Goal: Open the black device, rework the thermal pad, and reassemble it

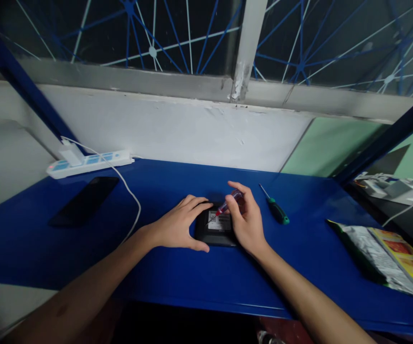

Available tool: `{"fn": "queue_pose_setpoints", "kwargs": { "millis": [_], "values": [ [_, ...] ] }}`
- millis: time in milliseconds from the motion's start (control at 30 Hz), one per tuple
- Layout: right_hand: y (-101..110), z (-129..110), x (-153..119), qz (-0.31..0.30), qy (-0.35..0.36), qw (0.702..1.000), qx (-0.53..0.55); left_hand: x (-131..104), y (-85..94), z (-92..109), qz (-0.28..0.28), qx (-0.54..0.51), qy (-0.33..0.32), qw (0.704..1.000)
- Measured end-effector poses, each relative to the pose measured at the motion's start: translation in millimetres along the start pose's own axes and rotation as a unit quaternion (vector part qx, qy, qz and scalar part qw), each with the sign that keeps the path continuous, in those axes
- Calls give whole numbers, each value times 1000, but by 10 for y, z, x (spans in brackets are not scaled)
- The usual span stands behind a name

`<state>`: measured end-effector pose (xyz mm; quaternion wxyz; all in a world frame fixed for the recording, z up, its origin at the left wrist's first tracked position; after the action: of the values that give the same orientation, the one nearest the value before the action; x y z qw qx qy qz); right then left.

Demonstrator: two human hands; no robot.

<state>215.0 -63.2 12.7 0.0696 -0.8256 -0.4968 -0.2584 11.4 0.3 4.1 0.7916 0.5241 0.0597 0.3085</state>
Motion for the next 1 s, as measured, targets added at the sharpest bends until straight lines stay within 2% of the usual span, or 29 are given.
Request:
{"fn": "queue_pose_setpoints", "kwargs": {
  "millis": [133,267,467,667,1000],
  "values": [
    [4,11,-16,-27,2,999,21,2,-2,-2,1,-1,-2,1000],
    [-1,43,-15,-29,1,1000,7,1,-1,-3,4,-8,-4,1000],
    [23,117,96,46,4,999,11,0,5,-5,-3,-5,5,1000],
    [142,230,275,95,-2,995,33,-40,17,-49,3,-13,4,1000],
    [330,440,470,110,28,993,-23,-40,71,-26,-12,2,19,1000]
  ]
}}
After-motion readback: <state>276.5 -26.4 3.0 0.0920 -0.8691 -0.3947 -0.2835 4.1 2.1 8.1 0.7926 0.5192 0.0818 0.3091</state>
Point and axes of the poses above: each hand's wrist, its own x-axis towards the middle knuckle, its own y-axis out of the back of the hand, z = x × y, the point moved 1 cm from there along x, towards the middle knuckle, and after that the axes turned 5 degrees about z, right-handed, at the moved point
